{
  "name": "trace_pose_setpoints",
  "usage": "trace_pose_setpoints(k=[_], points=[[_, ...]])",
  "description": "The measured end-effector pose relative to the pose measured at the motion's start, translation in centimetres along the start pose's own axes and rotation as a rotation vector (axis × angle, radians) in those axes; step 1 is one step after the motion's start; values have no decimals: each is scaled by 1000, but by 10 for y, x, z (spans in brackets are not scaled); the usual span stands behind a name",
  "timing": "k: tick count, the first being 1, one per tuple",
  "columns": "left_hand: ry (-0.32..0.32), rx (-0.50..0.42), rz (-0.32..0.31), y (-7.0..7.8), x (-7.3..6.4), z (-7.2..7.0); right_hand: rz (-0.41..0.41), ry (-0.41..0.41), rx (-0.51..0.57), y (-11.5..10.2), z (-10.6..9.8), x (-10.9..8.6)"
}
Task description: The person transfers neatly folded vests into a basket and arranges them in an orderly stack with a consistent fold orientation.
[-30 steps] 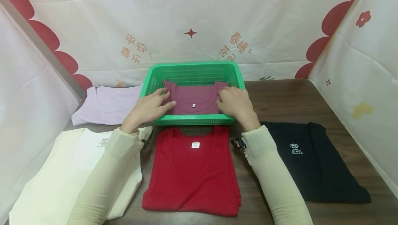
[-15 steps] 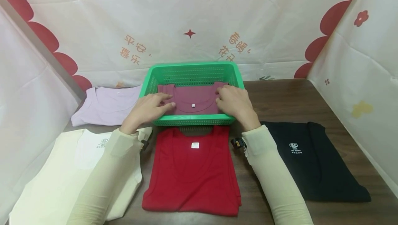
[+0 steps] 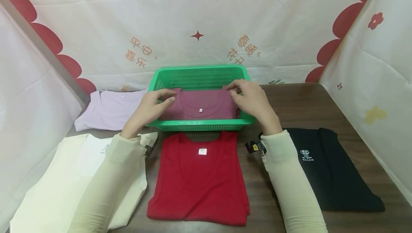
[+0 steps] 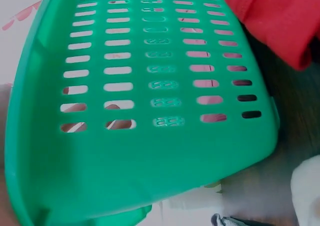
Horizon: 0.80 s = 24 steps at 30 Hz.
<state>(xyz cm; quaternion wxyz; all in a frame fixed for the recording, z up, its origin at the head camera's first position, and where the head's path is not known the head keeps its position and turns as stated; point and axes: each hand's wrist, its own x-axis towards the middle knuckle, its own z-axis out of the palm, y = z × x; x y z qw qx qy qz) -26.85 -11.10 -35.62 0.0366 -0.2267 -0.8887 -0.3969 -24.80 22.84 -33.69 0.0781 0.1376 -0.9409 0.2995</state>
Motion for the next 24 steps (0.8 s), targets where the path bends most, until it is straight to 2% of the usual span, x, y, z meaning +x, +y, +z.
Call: trace_pose_setpoints(k=[7,13,16,19,24], points=[[61,-52,44,18,-7,-6,-17,60,12,-14,-15,-10],[119,-109,128,38,-12,-1,-43,89,47,-27,-29,-24],[121,-164,152,49,-16,3,-50,111,75,-29,-38,-35],[66,-231,164,61,-22,10,-60,122,90,-23,-48,-47],[-117,-324,189,81,-33,26,-55,176,107,-1,-64,-68]])
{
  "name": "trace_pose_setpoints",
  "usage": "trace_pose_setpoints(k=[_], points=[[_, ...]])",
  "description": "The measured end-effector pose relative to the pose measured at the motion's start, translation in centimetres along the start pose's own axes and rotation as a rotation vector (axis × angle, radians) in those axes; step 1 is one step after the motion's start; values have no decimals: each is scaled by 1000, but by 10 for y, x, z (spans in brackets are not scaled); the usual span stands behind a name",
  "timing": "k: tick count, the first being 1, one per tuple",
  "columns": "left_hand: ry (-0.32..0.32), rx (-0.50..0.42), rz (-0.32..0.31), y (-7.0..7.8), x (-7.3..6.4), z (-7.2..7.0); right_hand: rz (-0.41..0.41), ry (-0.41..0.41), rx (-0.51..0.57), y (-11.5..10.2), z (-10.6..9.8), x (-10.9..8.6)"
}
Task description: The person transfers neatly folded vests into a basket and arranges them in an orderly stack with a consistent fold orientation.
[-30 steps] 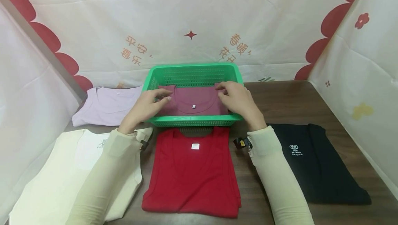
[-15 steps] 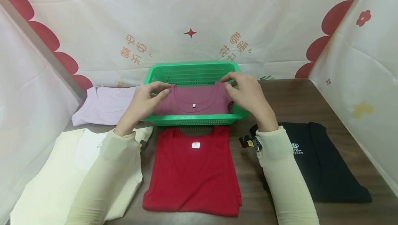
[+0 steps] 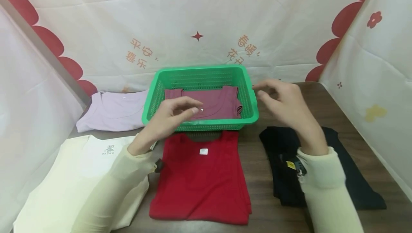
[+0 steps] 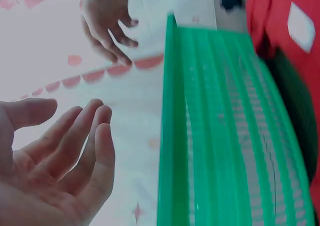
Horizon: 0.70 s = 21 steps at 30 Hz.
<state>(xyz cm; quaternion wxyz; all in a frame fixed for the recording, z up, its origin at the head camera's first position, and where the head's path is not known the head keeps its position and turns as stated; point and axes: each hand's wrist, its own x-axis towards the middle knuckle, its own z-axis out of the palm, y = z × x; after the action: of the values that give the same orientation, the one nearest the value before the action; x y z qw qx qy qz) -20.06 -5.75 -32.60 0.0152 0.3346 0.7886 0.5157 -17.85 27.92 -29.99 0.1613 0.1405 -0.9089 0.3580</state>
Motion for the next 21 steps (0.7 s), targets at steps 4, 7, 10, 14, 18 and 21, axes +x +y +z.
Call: trace_pose_setpoints(k=[4,7,10,14,18,21], points=[[-135,-90,-10,6,-2,21,39,43,-20,23,-20,-18],[-195,-170,-42,8,-2,37,95,8,-44,46,-38,-31],[-205,-232,-81,9,0,56,156,-100,-107,72,-57,-41],[-218,-257,-116,10,2,82,246,-275,-176,106,-79,-49],[-315,-227,-173,10,5,103,352,-417,-182,137,-92,-56],[-407,-207,-241,9,7,118,406,-499,-204,156,-97,-60]])
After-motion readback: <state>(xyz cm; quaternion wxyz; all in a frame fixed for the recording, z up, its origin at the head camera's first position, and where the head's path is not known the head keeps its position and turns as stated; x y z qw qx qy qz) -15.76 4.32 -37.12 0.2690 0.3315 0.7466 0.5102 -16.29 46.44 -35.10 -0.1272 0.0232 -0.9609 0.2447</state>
